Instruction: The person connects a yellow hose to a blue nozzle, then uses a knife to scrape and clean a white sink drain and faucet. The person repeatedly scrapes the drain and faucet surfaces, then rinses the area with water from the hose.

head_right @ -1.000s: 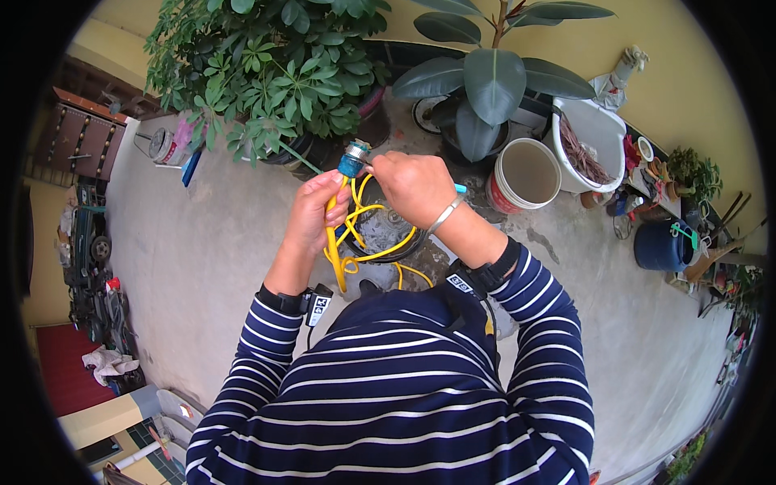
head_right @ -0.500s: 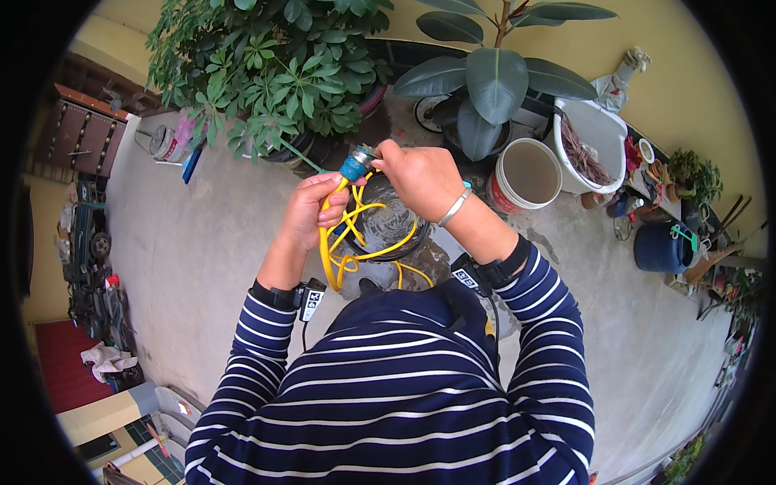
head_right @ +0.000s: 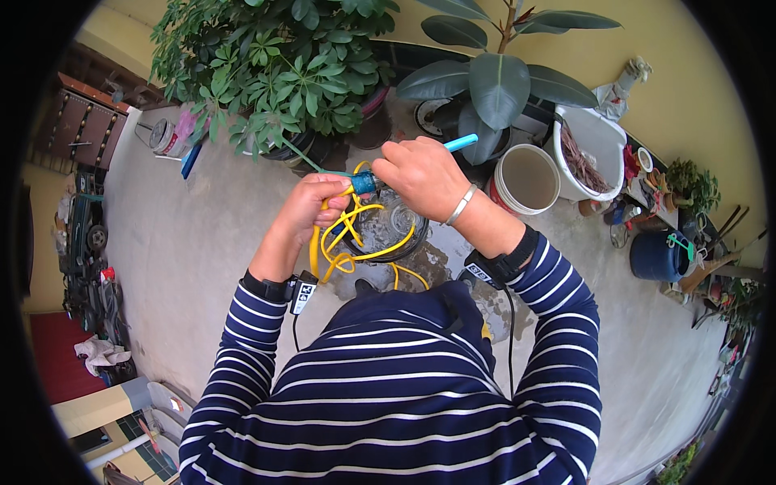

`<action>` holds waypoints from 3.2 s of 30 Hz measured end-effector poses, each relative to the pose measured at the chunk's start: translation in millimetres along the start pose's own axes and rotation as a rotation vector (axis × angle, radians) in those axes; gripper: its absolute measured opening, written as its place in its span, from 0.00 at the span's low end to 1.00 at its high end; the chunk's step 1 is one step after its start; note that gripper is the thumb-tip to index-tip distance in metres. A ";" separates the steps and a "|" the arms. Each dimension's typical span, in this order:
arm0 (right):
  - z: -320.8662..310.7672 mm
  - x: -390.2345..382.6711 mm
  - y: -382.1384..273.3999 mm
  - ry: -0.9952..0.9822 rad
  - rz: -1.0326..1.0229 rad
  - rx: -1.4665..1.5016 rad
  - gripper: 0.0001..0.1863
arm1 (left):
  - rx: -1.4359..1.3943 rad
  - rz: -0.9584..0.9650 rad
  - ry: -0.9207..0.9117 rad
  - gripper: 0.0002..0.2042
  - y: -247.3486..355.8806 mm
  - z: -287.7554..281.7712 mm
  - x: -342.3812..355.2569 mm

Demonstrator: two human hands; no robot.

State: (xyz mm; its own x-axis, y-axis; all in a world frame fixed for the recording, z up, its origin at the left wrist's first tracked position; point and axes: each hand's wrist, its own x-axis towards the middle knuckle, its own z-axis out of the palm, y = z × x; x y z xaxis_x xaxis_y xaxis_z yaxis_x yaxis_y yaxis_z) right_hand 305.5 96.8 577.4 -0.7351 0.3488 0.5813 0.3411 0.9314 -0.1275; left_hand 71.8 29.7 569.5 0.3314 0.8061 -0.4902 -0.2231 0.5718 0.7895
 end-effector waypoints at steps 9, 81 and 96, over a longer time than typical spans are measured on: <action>-11.0 -4.7 13.6 -0.086 -0.256 0.092 0.08 | -0.144 -0.147 -0.091 0.18 -6.2 -8.8 -1.4; 43.4 -8.0 -22.1 0.211 0.244 0.006 0.05 | -0.536 0.175 -0.042 0.07 -32.9 -8.4 12.9; 38.4 -8.7 -8.0 0.252 0.370 0.089 0.06 | -0.545 0.132 -0.083 0.16 -37.3 -9.6 12.5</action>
State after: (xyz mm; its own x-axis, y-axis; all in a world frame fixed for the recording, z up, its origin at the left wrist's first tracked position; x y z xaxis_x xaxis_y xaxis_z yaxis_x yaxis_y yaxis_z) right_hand 286.7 90.3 542.5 -0.4037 0.6339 0.6597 0.4943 0.7579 -0.4258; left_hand 75.4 19.9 530.4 0.3344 0.8740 -0.3526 -0.7015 0.4807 0.5262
